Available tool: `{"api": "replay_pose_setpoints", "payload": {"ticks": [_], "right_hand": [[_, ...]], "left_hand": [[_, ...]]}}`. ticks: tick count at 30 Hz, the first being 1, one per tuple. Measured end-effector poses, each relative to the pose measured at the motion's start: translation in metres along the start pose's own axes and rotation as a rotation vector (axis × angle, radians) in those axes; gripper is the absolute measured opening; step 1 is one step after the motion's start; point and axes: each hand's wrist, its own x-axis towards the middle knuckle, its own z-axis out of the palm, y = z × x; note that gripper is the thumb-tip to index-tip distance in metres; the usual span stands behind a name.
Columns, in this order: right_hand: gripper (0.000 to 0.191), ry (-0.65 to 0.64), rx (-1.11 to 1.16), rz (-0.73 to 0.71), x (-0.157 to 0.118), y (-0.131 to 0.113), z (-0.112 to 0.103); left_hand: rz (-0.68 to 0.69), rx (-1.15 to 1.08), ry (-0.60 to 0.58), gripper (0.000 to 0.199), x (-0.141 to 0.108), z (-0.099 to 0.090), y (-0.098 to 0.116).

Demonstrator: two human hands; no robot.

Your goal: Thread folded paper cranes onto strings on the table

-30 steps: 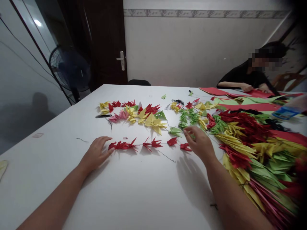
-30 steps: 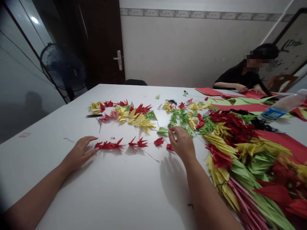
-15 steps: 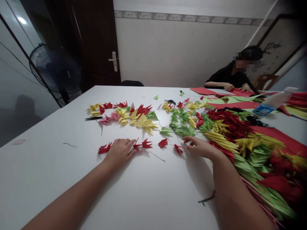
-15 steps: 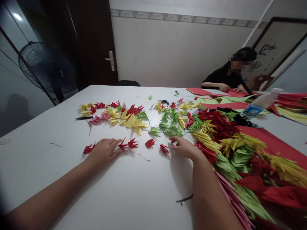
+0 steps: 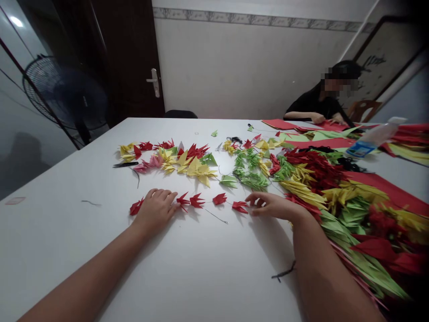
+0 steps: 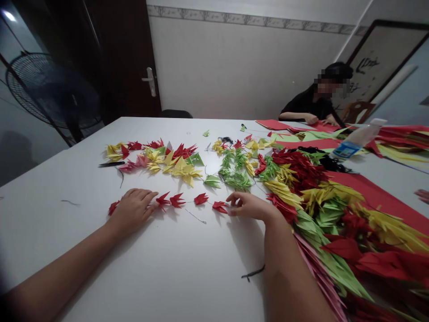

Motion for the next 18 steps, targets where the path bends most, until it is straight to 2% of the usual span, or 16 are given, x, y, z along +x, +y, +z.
{"api": "replay_pose_setpoints", "payload": {"ticks": [5,8,10,15,18], "right_hand": [[0.006,0.040,-0.144,-0.058,0.010,0.002,0.010],[0.008,0.051,-0.117,-0.082,0.011,0.000,0.010],[0.012,0.064,-0.015,-0.086,0.009,-0.001,0.010],[0.032,0.070,0.376,-0.034,0.006,0.002,0.014],[0.039,0.112,0.503,-0.024,0.008,0.006,0.019]], "left_hand": [[0.060,-0.029,0.074,0.042,0.003,-0.003,0.020],[0.117,-0.038,0.005,0.043,0.007,0.000,0.028],[0.113,-0.029,-0.037,0.037,0.009,0.004,0.028],[0.073,0.021,-0.033,0.032,0.007,0.007,0.014],[0.059,0.051,-0.034,0.032,0.003,0.005,0.003]]}}
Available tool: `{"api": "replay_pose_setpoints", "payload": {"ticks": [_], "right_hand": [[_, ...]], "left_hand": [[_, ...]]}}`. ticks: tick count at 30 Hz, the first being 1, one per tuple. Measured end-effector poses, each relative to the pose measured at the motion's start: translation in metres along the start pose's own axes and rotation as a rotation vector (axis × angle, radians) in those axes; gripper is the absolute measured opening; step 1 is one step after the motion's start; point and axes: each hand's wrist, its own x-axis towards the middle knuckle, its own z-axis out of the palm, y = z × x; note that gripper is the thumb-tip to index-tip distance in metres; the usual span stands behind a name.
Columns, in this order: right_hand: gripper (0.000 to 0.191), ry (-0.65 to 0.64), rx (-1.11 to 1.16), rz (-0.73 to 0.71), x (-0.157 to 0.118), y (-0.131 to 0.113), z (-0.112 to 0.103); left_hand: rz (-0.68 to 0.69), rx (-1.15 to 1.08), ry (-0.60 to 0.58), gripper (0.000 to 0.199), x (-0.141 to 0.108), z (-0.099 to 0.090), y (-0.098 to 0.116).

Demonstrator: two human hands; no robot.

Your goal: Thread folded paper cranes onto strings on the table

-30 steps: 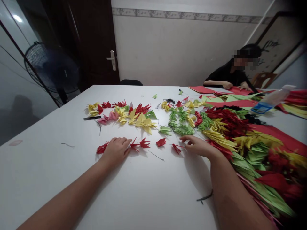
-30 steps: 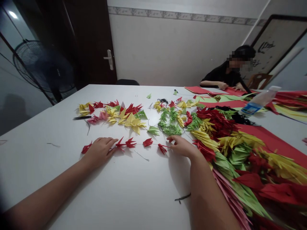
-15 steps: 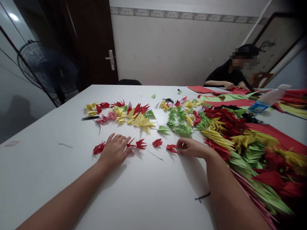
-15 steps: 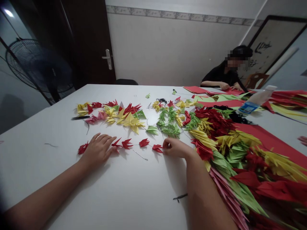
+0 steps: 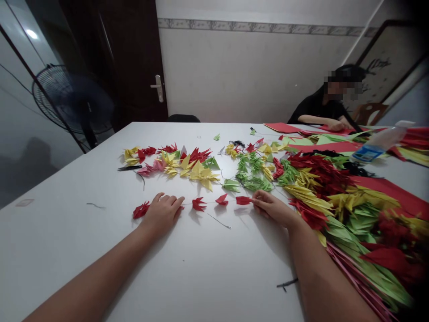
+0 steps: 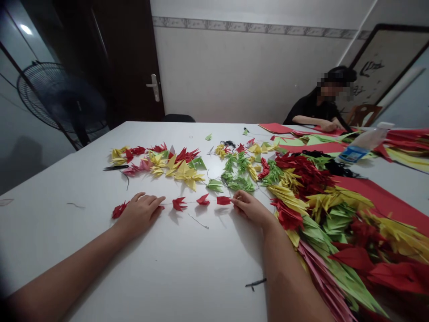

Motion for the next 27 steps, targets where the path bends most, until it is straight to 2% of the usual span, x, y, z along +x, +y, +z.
{"api": "replay_pose_setpoints", "payload": {"ticks": [12,16,19,21,23,25,27], "right_hand": [[0.036,-0.006,-0.120,0.002,0.004,0.003,0.003],[0.035,0.002,-0.161,-0.033,0.008,0.007,0.005],[0.032,0.040,-0.204,-0.078,0.011,0.011,0.005],[0.031,0.064,-0.205,-0.100,0.012,0.014,0.004],[0.030,0.079,-0.183,-0.098,0.013,0.017,0.004],[0.029,0.092,-0.160,-0.085,0.014,0.018,0.004],[0.028,0.108,-0.148,-0.082,0.014,0.018,0.005]], "left_hand": [[-0.051,0.015,0.007,0.035,-0.006,-0.003,-0.012],[-0.132,-0.007,0.105,0.042,0.002,-0.008,0.005],[-0.085,-0.071,0.149,0.054,0.016,-0.009,0.028],[-0.011,-0.107,0.109,0.050,0.026,-0.007,0.041],[0.028,-0.108,0.037,0.035,0.032,-0.004,0.047],[0.030,-0.076,-0.026,0.026,0.034,-0.001,0.045],[0.013,-0.026,-0.054,0.026,0.031,-0.001,0.037]]}}
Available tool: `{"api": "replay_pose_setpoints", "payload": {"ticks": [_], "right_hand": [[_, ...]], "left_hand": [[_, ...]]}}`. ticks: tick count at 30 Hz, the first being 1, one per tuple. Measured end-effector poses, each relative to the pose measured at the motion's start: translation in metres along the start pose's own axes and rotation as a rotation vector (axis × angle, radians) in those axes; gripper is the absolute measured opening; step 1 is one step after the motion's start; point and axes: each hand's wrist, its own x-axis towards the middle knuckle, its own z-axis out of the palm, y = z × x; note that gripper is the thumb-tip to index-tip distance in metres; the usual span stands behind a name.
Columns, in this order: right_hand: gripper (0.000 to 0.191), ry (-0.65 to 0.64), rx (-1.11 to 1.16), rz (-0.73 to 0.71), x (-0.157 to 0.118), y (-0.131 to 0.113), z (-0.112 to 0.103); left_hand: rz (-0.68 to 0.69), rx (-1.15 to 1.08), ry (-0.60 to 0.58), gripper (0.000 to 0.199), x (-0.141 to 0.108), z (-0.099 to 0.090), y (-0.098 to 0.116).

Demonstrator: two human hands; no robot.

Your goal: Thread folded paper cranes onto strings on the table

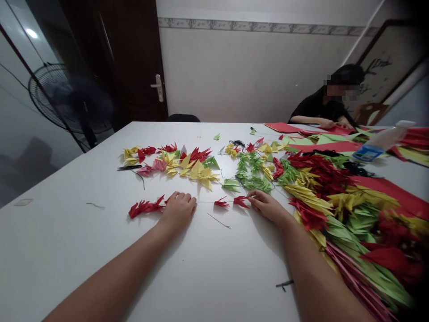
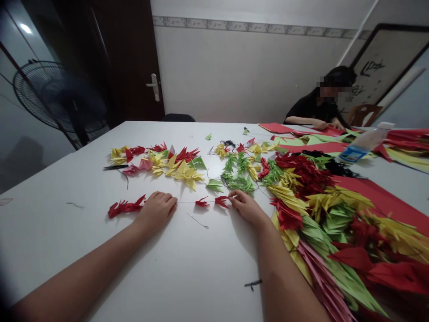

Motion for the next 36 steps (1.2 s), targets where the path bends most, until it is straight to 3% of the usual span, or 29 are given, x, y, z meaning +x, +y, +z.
{"api": "replay_pose_setpoints", "payload": {"ticks": [3,6,9,11,15,20,23,25,28,30,33,36], "right_hand": [[0.027,0.024,0.000,-0.010,-0.001,-0.002,0.000],[0.027,0.052,-0.001,-0.032,0.000,-0.002,0.001],[0.030,0.066,-0.001,-0.035,0.003,0.002,0.002],[0.031,0.059,0.008,-0.036,0.004,0.005,0.003],[0.032,0.059,0.036,-0.049,0.003,0.004,0.004],[0.031,0.074,-0.001,-0.040,0.002,0.000,0.004],[0.031,0.078,0.001,-0.064,0.002,0.000,0.003],[0.031,0.078,-0.001,-0.065,0.002,0.000,0.003],[0.031,0.073,0.012,-0.071,0.003,0.002,0.004],[0.031,0.060,0.039,-0.095,0.004,0.004,0.004],[0.030,0.056,0.056,-0.125,0.005,0.007,0.004],[0.028,0.069,0.017,-0.117,0.005,0.006,0.003]], "left_hand": [[-0.042,0.066,0.009,0.026,-0.006,-0.003,-0.011],[-0.124,0.065,0.043,0.024,-0.005,-0.009,-0.008],[-0.166,-0.049,0.052,0.045,0.009,-0.013,0.017],[-0.094,-0.149,0.071,0.054,0.023,-0.013,0.040],[0.034,-0.135,-0.017,0.030,0.048,-0.002,0.067],[0.020,-0.074,-0.050,0.023,0.042,0.005,0.040],[-0.041,-0.035,-0.038,0.024,0.031,-0.003,0.021],[-0.091,-0.028,-0.015,0.022,0.029,-0.010,0.021],[-0.102,-0.097,0.077,0.046,0.040,-0.015,0.047],[0.006,-0.167,0.110,0.054,0.054,-0.013,0.073],[0.107,-0.144,0.021,0.037,0.075,-0.003,0.102],[0.109,-0.105,-0.024,0.022,0.083,0.005,0.106]]}}
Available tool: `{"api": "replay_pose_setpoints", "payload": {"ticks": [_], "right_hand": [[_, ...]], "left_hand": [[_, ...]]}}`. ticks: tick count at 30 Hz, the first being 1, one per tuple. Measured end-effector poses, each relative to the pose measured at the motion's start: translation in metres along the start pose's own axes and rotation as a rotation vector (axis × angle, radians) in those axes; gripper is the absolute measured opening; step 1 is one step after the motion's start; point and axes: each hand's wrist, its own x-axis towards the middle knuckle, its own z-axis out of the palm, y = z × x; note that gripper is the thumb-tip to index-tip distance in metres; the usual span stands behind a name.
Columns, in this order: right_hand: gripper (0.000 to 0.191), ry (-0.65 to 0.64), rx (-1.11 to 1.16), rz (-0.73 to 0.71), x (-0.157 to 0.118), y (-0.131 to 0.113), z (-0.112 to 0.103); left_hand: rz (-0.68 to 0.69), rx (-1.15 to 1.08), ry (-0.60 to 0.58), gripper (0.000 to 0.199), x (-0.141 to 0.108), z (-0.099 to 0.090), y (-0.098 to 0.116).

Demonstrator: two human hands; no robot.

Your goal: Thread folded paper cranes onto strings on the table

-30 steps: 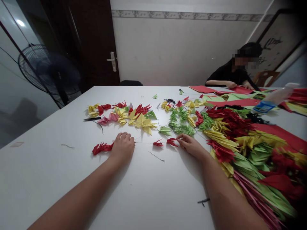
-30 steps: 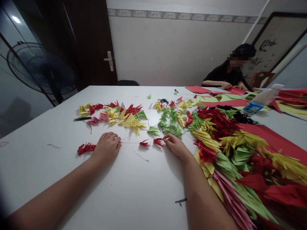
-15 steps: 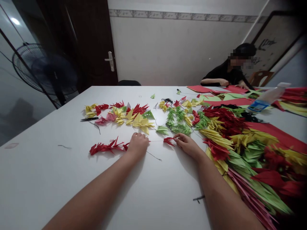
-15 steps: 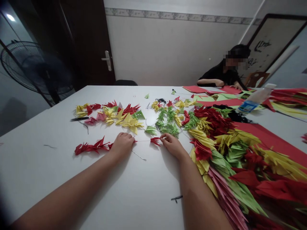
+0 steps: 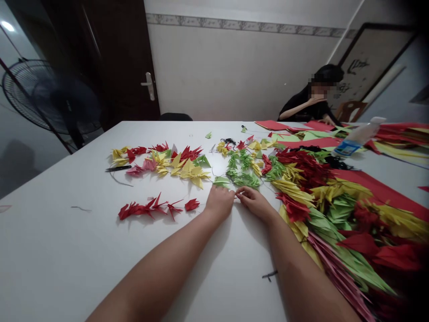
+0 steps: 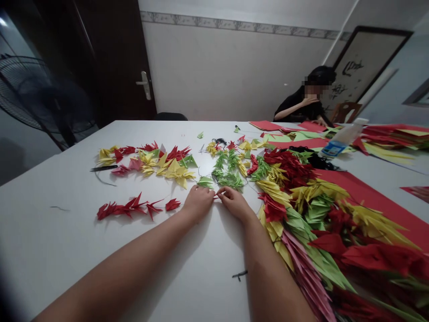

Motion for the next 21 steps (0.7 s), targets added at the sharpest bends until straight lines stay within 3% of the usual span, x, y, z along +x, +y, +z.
{"api": "replay_pose_setpoints", "payload": {"ticks": [10,15,21], "right_hand": [[0.025,0.034,-0.019,0.067,-0.003,-0.008,0.000],[0.025,0.058,-0.029,0.065,-0.005,-0.013,0.001],[0.027,0.069,-0.019,0.063,-0.007,-0.015,0.001]], "left_hand": [[-0.060,0.139,-0.017,0.022,-0.053,-0.016,-0.060],[-0.099,0.145,-0.022,0.025,-0.076,-0.014,-0.073],[-0.041,0.128,-0.044,0.042,-0.091,-0.018,-0.087]]}}
